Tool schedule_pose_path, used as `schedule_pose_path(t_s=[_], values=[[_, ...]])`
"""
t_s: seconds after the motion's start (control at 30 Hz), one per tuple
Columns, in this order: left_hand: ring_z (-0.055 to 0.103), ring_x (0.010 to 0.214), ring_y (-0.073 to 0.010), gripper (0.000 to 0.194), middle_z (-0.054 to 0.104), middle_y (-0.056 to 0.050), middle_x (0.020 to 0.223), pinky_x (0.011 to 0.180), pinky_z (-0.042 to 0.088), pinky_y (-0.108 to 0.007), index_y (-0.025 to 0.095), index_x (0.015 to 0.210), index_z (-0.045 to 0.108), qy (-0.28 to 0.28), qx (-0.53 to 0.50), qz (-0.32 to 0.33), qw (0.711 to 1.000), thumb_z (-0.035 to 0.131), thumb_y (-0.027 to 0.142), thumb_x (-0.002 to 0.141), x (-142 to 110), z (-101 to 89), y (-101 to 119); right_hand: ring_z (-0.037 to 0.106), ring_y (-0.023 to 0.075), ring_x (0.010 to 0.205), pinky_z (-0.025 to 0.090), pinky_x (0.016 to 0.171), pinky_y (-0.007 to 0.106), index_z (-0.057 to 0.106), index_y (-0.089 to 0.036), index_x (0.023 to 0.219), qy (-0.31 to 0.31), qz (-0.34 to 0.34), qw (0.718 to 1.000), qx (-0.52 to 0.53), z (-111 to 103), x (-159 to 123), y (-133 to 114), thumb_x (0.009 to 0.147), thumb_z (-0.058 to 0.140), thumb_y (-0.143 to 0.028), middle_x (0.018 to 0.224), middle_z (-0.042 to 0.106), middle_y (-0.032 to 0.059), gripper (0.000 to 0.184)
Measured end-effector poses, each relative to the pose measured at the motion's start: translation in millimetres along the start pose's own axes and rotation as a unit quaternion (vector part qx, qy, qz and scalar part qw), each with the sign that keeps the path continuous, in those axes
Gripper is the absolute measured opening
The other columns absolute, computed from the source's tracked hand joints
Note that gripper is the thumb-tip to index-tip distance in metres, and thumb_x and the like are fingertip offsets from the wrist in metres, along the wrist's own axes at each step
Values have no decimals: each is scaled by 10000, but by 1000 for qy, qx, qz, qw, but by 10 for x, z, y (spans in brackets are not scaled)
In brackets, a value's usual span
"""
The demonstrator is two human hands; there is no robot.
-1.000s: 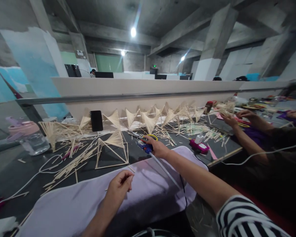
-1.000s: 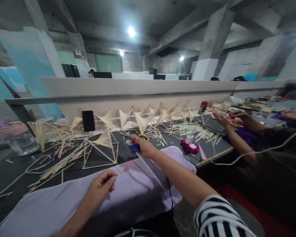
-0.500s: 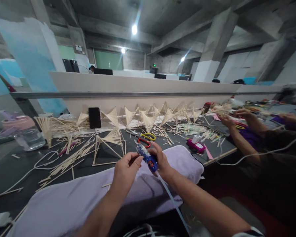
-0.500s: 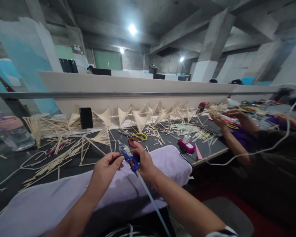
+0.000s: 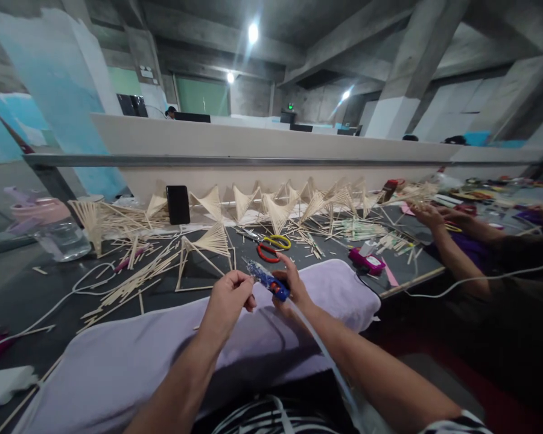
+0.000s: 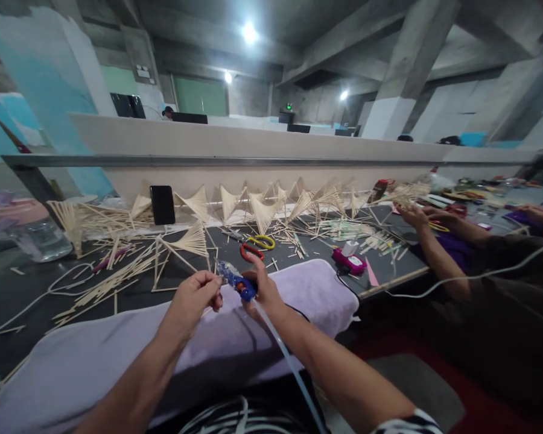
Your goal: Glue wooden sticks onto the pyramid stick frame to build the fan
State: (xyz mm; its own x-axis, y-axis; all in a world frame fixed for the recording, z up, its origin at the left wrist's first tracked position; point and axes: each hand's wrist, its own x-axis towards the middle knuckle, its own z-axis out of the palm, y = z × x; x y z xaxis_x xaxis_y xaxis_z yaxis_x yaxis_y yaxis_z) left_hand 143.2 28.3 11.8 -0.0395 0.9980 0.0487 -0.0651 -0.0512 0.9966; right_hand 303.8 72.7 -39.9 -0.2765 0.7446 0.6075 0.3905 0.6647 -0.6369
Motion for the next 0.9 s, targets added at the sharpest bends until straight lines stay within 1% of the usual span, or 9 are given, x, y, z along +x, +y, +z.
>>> schedule_pose_path(t_s=[0.1,0.17,0.27,0.37,0.43,0.53,0.63,0.73,0.9], values=[[507,439,-105,149,552,26,497,453,434,-219,157,697,527,-2,-12,15,1000,556,294,748,-3,-33,-36,593,136,648,461,608,245,148,-230,1358,22,26,997,68,67,-6,-27,566,418,-34,732,604,-32,859],[537,482,-114,161,563,22,560,480,455,-232,156,765,548,0,0,34,999,552,317,757,-19,-51,-60,605,145,684,468,632,254,150,-220,1357,19,34,997,72,77,-18,-32,561,412,-35,732,607,-26,858],[578,550,-130,191,586,12,638,543,479,-251,171,866,558,30,52,75,995,544,336,770,-76,-66,-89,611,153,710,469,641,260,138,-209,1368,9,19,1000,11,39,-42,-22,594,461,-85,818,629,-2,848],[600,600,-140,191,617,1,661,594,477,-252,183,844,579,54,126,100,986,561,355,764,-149,-60,-97,615,175,788,472,679,278,105,-208,1386,-3,-12,997,-70,-24,-57,-22,623,518,-146,950,639,25,870],[605,599,-145,207,632,-7,660,590,475,-250,179,824,605,45,147,90,984,582,369,746,-173,-45,-90,613,190,816,471,694,289,84,-197,1394,-10,-33,992,-119,-59,-59,-35,645,536,-161,975,644,36,876],[598,540,-144,214,628,-8,610,543,480,-249,158,784,628,29,115,38,992,608,359,712,-144,-25,-82,599,212,860,461,742,313,64,-172,1401,-15,-74,980,-187,-90,-61,-52,694,541,-185,998,644,56,853],[581,479,-138,208,607,-6,554,481,484,-248,140,712,614,15,74,-18,997,613,347,689,-78,-26,-100,582,232,874,450,769,337,97,-150,1403,-27,-100,964,-244,-96,-65,-58,707,541,-212,1005,637,72,828],[573,442,-136,206,591,-7,510,448,485,-248,140,653,582,10,84,-52,995,581,340,703,-40,-26,-126,571,246,850,449,749,354,151,-137,1399,-40,-102,949,-296,-80,-63,-75,693,549,-203,1014,632,91,813],[543,385,-124,144,545,26,444,402,456,-223,158,646,552,21,137,-38,990,532,281,717,-29,-14,-132,568,242,853,441,763,351,153,-135,1402,-39,-79,947,-308,-48,-52,-132,702,534,-174,1050,626,99,797]])
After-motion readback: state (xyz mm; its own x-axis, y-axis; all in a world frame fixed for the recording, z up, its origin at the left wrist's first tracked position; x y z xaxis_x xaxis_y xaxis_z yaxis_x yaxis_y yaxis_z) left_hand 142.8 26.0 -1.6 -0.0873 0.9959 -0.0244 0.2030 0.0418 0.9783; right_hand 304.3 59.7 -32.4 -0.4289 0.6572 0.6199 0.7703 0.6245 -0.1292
